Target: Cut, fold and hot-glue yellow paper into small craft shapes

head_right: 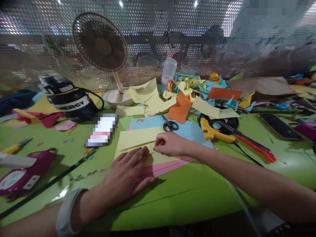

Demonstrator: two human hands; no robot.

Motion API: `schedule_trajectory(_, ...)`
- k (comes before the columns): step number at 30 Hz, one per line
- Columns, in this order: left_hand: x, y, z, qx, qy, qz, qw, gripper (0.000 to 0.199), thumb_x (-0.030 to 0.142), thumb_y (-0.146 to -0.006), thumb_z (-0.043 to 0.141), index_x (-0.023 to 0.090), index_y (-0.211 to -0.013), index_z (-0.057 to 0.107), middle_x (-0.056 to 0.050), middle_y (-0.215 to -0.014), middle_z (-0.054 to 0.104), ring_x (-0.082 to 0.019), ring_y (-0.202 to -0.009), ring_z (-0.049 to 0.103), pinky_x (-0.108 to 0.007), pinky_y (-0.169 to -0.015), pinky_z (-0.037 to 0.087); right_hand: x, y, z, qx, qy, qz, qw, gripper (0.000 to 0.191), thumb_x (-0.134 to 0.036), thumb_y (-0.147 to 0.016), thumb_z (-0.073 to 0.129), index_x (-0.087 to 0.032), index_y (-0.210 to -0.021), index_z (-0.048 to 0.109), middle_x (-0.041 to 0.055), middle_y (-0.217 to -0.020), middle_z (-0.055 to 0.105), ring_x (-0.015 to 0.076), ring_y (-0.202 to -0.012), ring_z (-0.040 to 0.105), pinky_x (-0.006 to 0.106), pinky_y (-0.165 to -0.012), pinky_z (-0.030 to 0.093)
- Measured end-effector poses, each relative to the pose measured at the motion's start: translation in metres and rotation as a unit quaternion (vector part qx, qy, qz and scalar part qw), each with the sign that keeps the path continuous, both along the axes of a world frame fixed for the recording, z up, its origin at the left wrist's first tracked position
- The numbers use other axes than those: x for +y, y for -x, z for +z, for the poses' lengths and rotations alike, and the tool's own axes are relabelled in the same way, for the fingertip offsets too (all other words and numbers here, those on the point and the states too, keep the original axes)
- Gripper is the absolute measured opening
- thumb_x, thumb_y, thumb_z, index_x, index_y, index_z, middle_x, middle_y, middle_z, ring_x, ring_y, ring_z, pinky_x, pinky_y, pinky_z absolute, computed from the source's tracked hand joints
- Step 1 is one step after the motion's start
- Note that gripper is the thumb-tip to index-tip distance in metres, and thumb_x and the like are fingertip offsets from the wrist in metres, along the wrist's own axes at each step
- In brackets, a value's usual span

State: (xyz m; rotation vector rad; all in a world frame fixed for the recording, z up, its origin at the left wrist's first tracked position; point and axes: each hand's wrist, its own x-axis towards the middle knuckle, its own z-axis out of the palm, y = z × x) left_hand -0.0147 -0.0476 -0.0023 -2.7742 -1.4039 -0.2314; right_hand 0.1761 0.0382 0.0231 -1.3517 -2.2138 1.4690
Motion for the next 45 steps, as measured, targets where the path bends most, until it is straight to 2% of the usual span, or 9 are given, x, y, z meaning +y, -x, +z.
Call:
schedule_trajectory(4,0.0,0.0,0.0,0.006,-0.01,-0.001,1.0,0.07,0.065,-0.088,0.028,0.011,-0.117,0.061,-0.017,-0.127,0.058,-0.032,-0.113,0.055,-0.045,-0.092,0.046,-0.001,-0.006,0.002,0.019,-0.01,0.011,1.0,0.01,-0.021,-0.079,0.057,-0.013,-0.084,0.06,-0.0002,-0.063,0.058,0.0104,-0.055,0.055,0.023,-0.052,0.044)
schedule_trajectory(8,0.0,0.0,-0.001,0.012,-0.018,0.003,1.0,0.072,0.065,-0.088,0.027,0.009,-0.118,0.061,-0.018,-0.127,0.058,-0.032,-0.112,0.056,-0.045,-0.091,0.046,0.004,-0.015,0.018,0.023,-0.027,0.034,0.999,0.016,-0.027,-0.081,0.058,-0.013,-0.088,0.062,0.0027,-0.074,0.063,0.0122,-0.064,0.06,0.026,-0.062,0.048)
schedule_trajectory(11,0.0,0.0,-0.003,0.012,-0.027,-0.006,1.0,0.072,0.062,-0.089,0.026,0.005,-0.117,0.061,-0.02,-0.127,0.058,-0.033,-0.114,0.055,-0.045,-0.09,0.046,0.005,-0.023,0.037,0.032,-0.104,0.003,0.994,0.02,-0.033,-0.083,0.057,-0.014,-0.089,0.063,0.003,-0.076,0.064,0.0125,-0.067,0.059,0.026,-0.063,0.047)
schedule_trajectory(15,-0.001,0.0,-0.004,0.005,-0.029,-0.001,1.0,0.072,0.062,-0.09,0.026,0.006,-0.118,0.06,-0.019,-0.128,0.058,-0.033,-0.115,0.054,-0.044,-0.09,0.045,0.0,-0.031,0.051,-0.005,-0.255,-0.038,0.966,0.022,-0.034,-0.085,0.055,-0.016,-0.09,0.065,0.0015,-0.07,0.063,0.0122,-0.063,0.055,0.024,-0.059,0.041)
schedule_trajectory(18,-0.001,0.0,-0.003,0.004,-0.023,0.004,1.0,0.074,0.064,-0.089,0.025,0.005,-0.119,0.059,-0.019,-0.128,0.058,-0.033,-0.114,0.053,-0.044,-0.09,0.045,-0.006,-0.027,0.045,-0.058,-0.267,-0.012,0.962,0.023,-0.035,-0.085,0.054,-0.016,-0.083,0.065,0.0004,-0.065,0.062,0.0107,-0.057,0.052,0.023,-0.054,0.037)
schedule_trajectory(23,0.0,-0.002,0.0,0.012,-0.011,0.004,1.0,0.072,0.062,-0.088,0.029,0.004,-0.119,0.058,-0.02,-0.121,0.06,-0.033,-0.104,0.057,-0.045,-0.084,0.048,-0.007,-0.01,0.022,-0.093,-0.11,0.041,0.989,0.03,-0.041,-0.085,0.052,-0.015,-0.069,0.058,0.0007,-0.059,0.06,0.0103,-0.051,0.054,0.021,-0.049,0.036)
schedule_trajectory(27,0.0,-0.002,-0.001,-0.003,-0.025,0.0,1.0,0.068,0.063,-0.088,0.029,0.008,-0.11,0.063,-0.019,-0.119,0.06,-0.032,-0.101,0.057,-0.046,-0.084,0.048,0.0,0.001,0.01,-0.087,-0.066,0.026,0.994,0.03,-0.041,-0.084,0.052,-0.016,-0.068,0.054,0.0,-0.056,0.058,0.0103,-0.045,0.054,0.021,-0.045,0.036)
schedule_trajectory(39,0.001,-0.002,0.002,-0.005,0.024,0.005,1.0,0.071,0.066,-0.087,0.029,0.01,-0.116,0.06,-0.016,-0.119,0.058,-0.031,-0.102,0.055,-0.046,-0.085,0.047,0.001,0.009,-0.001,-0.183,-0.198,0.025,0.963,0.029,-0.039,-0.083,0.051,-0.017,-0.064,0.054,-0.0003,-0.059,0.058,0.0107,-0.054,0.047,0.024,-0.05,0.024)
schedule_trajectory(45,0.001,-0.002,0.003,0.007,0.012,0.008,1.0,0.073,0.069,-0.086,0.028,0.011,-0.118,0.059,-0.015,-0.116,0.06,-0.03,-0.099,0.055,-0.045,-0.082,0.047,-0.001,0.008,-0.003,-0.189,-0.202,0.011,0.961,0.027,-0.036,-0.084,0.052,-0.018,-0.064,0.052,-0.0012,-0.059,0.056,0.0098,-0.053,0.042,0.025,-0.051,0.021)
